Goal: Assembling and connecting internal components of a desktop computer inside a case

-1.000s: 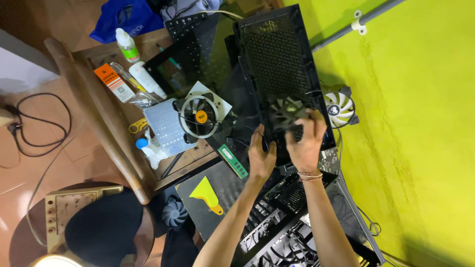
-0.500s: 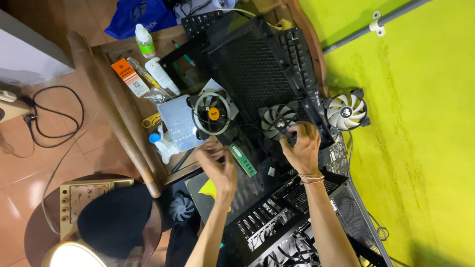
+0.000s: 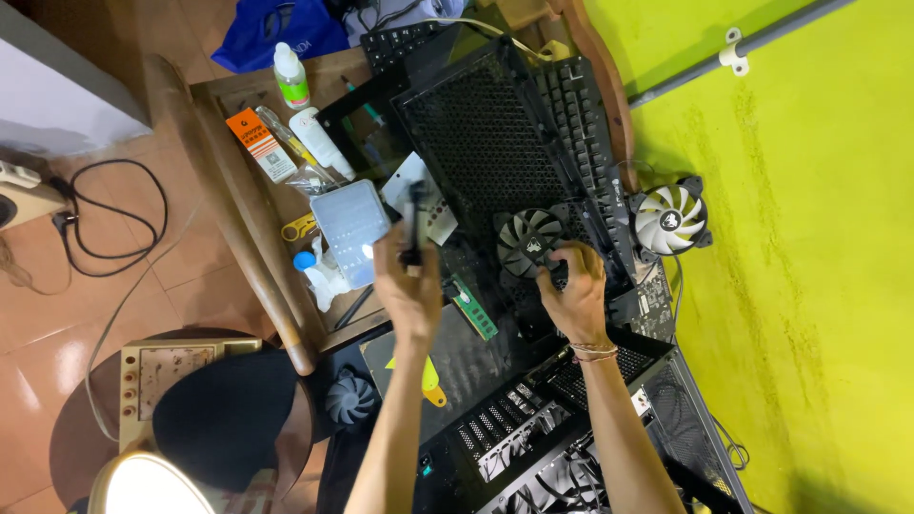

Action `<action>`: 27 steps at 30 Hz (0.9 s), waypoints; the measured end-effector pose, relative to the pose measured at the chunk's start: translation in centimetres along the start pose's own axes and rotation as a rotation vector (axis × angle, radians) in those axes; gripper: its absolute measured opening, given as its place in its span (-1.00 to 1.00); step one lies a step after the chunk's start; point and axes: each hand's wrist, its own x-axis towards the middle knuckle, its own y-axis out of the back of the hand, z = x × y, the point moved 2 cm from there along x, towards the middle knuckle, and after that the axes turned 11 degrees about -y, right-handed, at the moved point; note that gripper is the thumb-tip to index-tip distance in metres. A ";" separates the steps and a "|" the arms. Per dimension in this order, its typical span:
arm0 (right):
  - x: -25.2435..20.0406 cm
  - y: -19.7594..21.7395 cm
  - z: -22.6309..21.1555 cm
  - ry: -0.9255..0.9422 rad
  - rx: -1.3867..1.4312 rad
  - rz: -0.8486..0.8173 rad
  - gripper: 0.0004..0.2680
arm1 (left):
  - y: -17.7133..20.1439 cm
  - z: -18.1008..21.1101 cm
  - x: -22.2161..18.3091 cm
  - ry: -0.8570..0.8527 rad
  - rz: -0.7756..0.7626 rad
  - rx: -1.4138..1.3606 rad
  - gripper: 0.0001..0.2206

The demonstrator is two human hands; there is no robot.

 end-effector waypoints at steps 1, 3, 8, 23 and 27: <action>-0.1 0.0 -0.1 0.002 0.022 0.002 -0.86 | -0.6 0.4 -0.5 -0.121 -0.024 0.048 -0.76; -0.1 -0.1 -0.6 0.005 0.047 0.002 -0.86 | -1.6 1.8 -1.1 -0.242 -0.046 0.100 -0.80; -0.4 -0.6 -0.5 -0.089 0.158 -0.010 -0.88 | -5.4 1.8 -2.7 -0.601 -0.265 0.187 -0.75; -0.2 -0.3 -3.7 0.059 0.082 -0.030 -0.48 | 1.3 -2.6 2.2 -0.287 -0.046 0.621 -0.51; 0.5 -1.7 -7.4 0.232 -0.005 -0.138 -0.55 | 2.4 -2.6 3.7 -0.240 -0.081 0.795 -0.48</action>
